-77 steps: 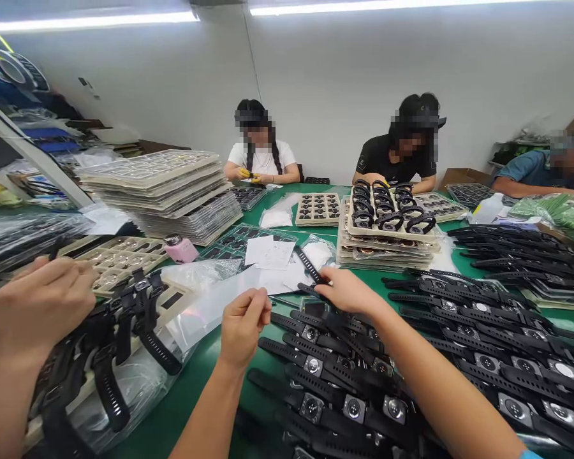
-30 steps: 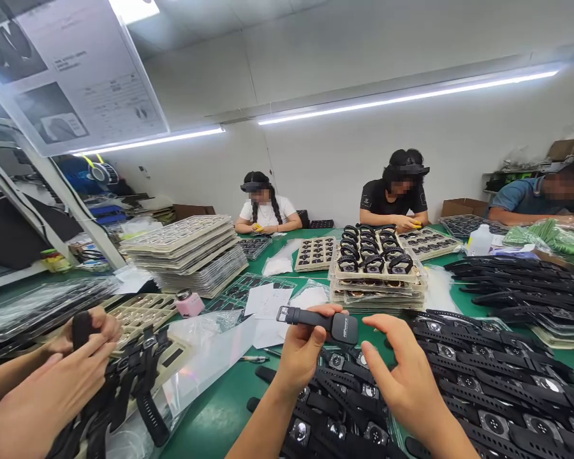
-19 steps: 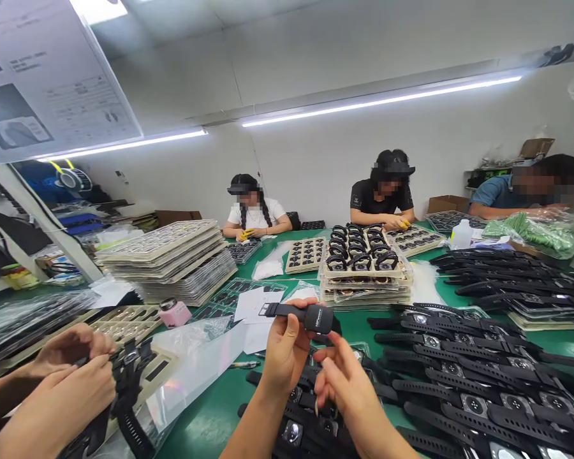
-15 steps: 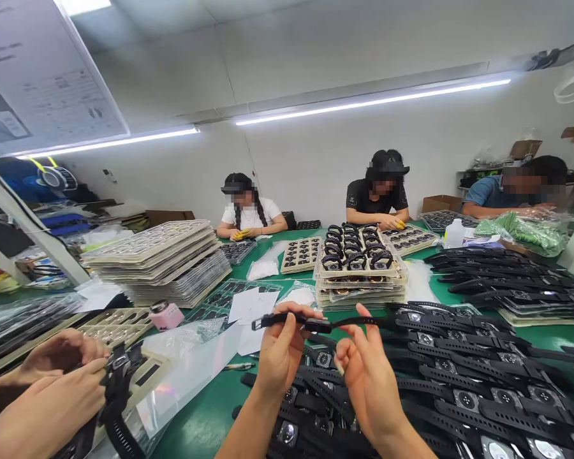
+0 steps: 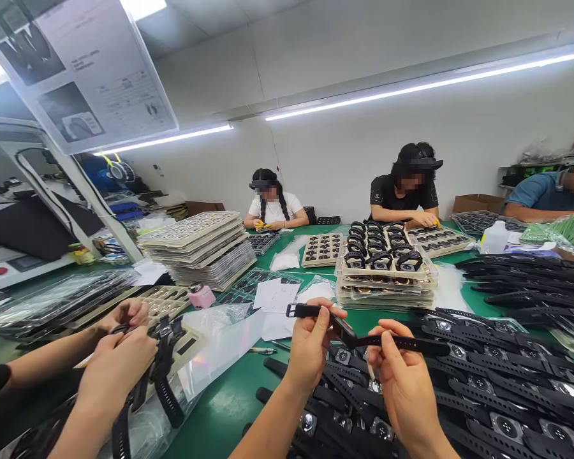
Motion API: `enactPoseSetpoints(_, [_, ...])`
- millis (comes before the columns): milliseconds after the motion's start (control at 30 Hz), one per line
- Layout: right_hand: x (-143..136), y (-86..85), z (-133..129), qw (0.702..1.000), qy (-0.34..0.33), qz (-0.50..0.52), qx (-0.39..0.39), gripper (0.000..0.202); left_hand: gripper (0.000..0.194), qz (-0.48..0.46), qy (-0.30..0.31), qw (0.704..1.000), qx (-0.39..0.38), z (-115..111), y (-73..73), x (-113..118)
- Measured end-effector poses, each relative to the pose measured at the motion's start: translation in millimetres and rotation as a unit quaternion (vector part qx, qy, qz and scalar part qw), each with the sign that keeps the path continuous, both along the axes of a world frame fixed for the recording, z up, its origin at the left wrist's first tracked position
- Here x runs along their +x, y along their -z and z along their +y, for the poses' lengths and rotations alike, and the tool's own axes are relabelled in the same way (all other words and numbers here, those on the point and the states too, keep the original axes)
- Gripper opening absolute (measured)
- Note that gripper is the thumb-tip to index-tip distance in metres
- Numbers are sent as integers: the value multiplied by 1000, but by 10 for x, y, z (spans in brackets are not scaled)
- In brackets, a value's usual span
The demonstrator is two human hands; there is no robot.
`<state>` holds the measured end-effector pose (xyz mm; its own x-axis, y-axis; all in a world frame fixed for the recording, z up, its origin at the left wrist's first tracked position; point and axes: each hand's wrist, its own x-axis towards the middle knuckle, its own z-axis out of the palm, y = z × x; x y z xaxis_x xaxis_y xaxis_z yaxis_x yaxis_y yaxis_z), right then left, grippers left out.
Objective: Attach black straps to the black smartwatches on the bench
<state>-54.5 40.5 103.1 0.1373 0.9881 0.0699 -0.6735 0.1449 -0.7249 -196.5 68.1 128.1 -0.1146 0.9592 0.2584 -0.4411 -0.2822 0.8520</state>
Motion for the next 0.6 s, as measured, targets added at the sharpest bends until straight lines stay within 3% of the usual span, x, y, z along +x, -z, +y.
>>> enactPoseSetpoints(133, [37,-18,25,996,79,-37,22,32,48,34,-95,994,-31,49,3,-35])
enactPoseSetpoints(233, [70,-4,47,994,77,-63,39,36,43,68,-108,991,-38,86,31,-68])
enactPoseSetpoints(367, [100,-29,37,991,81,-91,53,47,40,44,-39,998,-29,90,41,-82])
enactPoseSetpoints(500, [118,-84,51,994,92,-55,37,45,43,-67,62,995,-35,51,-34,-68])
enactPoseSetpoints(600, [124,-65,126,998,55,-4,2,43,51,-154,111,980,-62,32,-83,-51])
